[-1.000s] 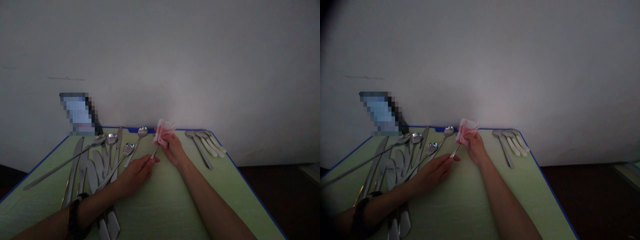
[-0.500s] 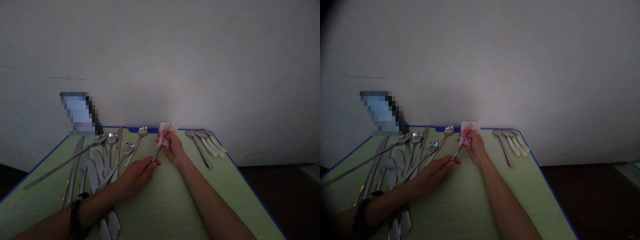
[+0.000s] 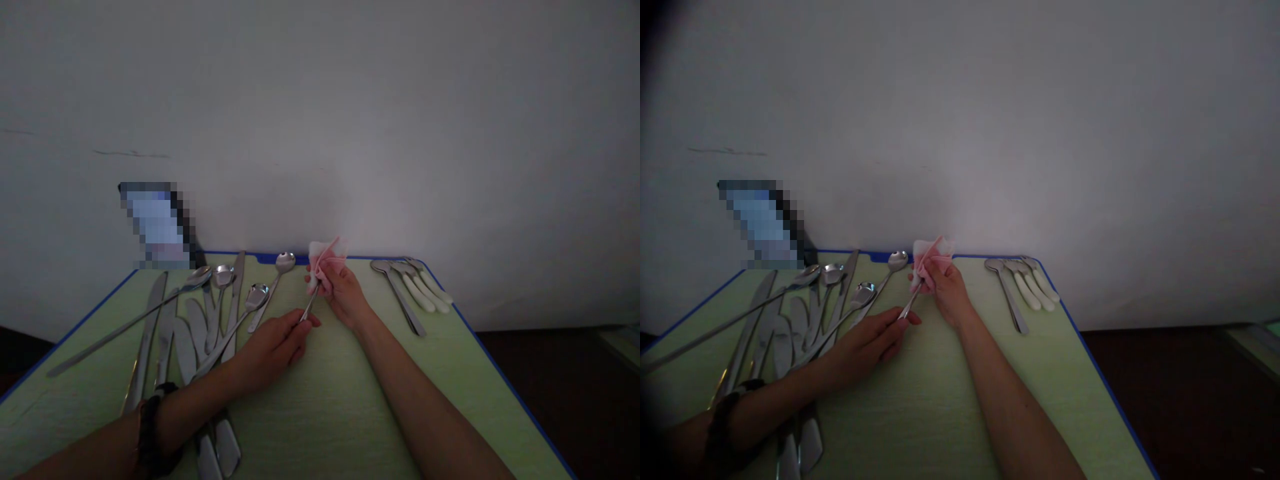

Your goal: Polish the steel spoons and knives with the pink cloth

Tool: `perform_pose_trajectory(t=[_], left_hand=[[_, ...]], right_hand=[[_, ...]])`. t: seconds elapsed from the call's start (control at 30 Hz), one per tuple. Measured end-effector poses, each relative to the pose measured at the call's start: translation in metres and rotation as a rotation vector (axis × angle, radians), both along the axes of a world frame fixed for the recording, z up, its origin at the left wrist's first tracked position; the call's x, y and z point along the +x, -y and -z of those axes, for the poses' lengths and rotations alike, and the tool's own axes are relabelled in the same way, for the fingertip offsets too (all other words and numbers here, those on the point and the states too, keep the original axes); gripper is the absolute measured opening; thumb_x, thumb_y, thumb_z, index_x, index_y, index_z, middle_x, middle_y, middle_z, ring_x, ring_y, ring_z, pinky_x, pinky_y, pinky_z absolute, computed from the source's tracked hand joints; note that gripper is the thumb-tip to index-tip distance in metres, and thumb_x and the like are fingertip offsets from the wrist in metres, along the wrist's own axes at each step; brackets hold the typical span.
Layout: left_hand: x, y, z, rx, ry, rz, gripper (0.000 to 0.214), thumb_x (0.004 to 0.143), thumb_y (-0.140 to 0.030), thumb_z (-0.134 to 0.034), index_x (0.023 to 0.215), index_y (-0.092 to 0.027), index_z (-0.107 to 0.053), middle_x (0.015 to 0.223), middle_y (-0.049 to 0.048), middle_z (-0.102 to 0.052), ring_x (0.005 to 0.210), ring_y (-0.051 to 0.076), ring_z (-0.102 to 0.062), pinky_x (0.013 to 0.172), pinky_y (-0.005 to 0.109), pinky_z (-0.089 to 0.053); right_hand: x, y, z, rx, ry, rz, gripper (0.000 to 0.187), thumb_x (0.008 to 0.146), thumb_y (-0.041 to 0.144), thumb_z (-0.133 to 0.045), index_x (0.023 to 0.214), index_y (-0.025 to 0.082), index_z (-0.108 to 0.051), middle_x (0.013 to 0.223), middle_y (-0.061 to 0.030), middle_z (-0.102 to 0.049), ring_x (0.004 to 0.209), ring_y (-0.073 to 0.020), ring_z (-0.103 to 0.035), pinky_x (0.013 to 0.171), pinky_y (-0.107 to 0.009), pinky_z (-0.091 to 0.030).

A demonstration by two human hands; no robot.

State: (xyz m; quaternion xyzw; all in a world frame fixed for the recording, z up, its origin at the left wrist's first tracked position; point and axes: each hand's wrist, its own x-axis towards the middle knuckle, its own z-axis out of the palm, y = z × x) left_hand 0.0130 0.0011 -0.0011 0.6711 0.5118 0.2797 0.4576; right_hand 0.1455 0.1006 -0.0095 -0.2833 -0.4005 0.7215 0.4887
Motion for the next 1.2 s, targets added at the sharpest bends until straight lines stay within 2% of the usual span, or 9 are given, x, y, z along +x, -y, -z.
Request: perform_pose_trajectory(t=[0.27,0.57,0.8,1.2], left_hand=[[0.0011,0.0001,-0.0009,-0.006,0.004,-0.006,0.038,0.092,-0.041,-0.028,0.104,-0.015,-0.054,0.051,-0.0069,-0.043,0.048,0.011,-0.042,0.049,0.022,-0.032],[0.0008,0.0015,-0.001,0.012,-0.014,-0.002,0.036,0.093,-0.04,-0.029,0.102,-0.016,-0.054,0.051,-0.0071,-0.042,0.047,0.011,-0.041,0.049,0.022,-0.031],[0.0009,0.0009,-0.0027,0.005,-0.009,0.006,0.035,0.093,-0.039,-0.03,0.104,-0.016,-0.054,0.051,-0.0071,-0.042,0.047,0.011,-0.041,0.048,0.022,-0.03],[0.0015,-0.0004,-0.0021,0.003,-0.016,0.011,0.035,0.093,-0.039,-0.029,0.103,-0.015,-0.052,0.051,-0.0072,-0.044,0.048,0.011,-0.041,0.049,0.022,-0.031]], right_hand=[[0.002,0.0001,0.0004,-0.03,0.018,-0.028,0.023,0.064,0.021,-0.062,0.086,0.018,-0.065,0.084,-0.0007,-0.068,0.067,-0.0135,-0.062,0.054,-0.024,-0.048],[0.0002,0.0002,0.0012,-0.012,0.006,-0.012,0.027,0.064,0.035,-0.072,0.084,0.019,-0.064,0.075,0.0001,-0.066,0.063,-0.0129,-0.06,0.052,-0.024,-0.048],[-0.0009,0.0002,0.0014,-0.017,0.009,-0.007,0.028,0.068,0.044,-0.068,0.078,0.018,-0.063,0.067,0.0014,-0.063,0.055,-0.0111,-0.059,0.046,-0.022,-0.047],[-0.0012,-0.0012,-0.0001,-0.055,0.047,-0.005,0.017,0.07,0.028,-0.06,0.081,0.016,-0.063,0.071,-0.0005,-0.065,0.056,-0.0117,-0.06,0.047,-0.022,-0.047]])
